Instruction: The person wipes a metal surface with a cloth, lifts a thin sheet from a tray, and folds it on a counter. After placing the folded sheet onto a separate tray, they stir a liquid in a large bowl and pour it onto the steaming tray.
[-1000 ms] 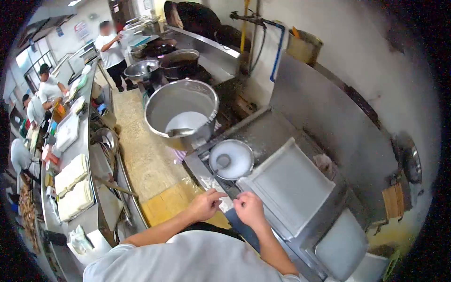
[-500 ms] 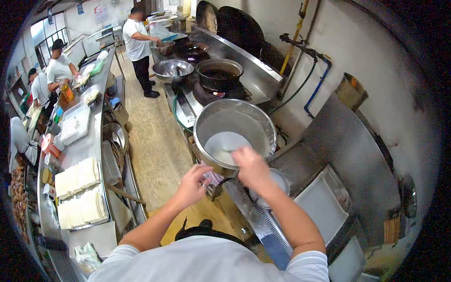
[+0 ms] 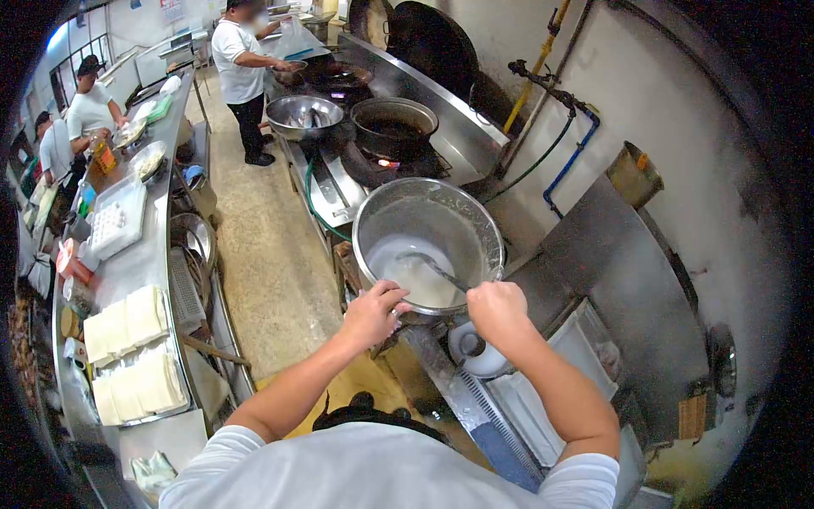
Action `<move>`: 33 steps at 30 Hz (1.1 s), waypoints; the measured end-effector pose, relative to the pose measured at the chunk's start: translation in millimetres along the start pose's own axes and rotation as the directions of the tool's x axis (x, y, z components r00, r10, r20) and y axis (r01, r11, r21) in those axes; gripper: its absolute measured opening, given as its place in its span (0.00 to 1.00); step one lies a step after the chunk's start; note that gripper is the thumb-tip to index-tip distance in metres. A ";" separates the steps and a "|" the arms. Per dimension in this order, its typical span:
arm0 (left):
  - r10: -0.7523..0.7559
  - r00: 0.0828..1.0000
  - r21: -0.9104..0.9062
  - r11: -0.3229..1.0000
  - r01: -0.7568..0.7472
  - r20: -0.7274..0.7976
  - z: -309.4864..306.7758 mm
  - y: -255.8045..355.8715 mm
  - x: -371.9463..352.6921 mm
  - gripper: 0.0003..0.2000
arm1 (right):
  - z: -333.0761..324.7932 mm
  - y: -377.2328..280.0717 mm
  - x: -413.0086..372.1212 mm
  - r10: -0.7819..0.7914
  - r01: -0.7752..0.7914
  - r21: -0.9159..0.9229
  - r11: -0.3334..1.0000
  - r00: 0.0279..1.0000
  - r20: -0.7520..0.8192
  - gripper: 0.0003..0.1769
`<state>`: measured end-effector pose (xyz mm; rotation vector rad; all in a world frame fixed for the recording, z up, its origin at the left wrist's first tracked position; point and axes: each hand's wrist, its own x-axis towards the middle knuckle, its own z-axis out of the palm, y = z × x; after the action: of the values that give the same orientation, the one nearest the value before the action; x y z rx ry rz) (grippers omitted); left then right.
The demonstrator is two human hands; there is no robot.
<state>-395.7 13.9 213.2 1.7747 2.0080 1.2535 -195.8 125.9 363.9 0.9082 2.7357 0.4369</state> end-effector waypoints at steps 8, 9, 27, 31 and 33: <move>-0.038 0.995 -0.050 0.998 0.034 -0.090 10.7 0.3 0.0 0.10 | -66.2 22.0 -11.0 -0.093 0.091 0.019 0.996 0.969 0.229 0.07; -0.036 0.994 -0.048 0.998 0.032 -0.101 11.1 1.8 -0.2 0.10 | -73.3 22.2 -11.2 -0.103 0.095 0.047 0.994 0.966 0.237 0.08; -0.062 0.991 -0.023 0.998 0.060 -0.122 15.1 10.2 -0.4 0.10 | -10.8 45.3 -5.7 -0.097 0.083 0.058 0.995 0.953 0.288 0.12; -0.076 0.991 -0.008 0.997 0.075 -0.115 16.4 10.2 -1.5 0.10 | -53.4 51.7 4.4 -0.204 0.128 0.200 0.971 0.882 0.426 0.13; -0.097 0.989 -0.017 0.995 0.095 -0.108 15.4 12.4 -2.3 0.09 | -56.0 42.5 4.2 -0.212 0.098 0.266 0.959 0.871 0.443 0.13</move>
<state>-376.4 18.1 211.1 1.6162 2.1119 1.3555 -192.9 149.4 430.2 0.7167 2.4073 -0.1353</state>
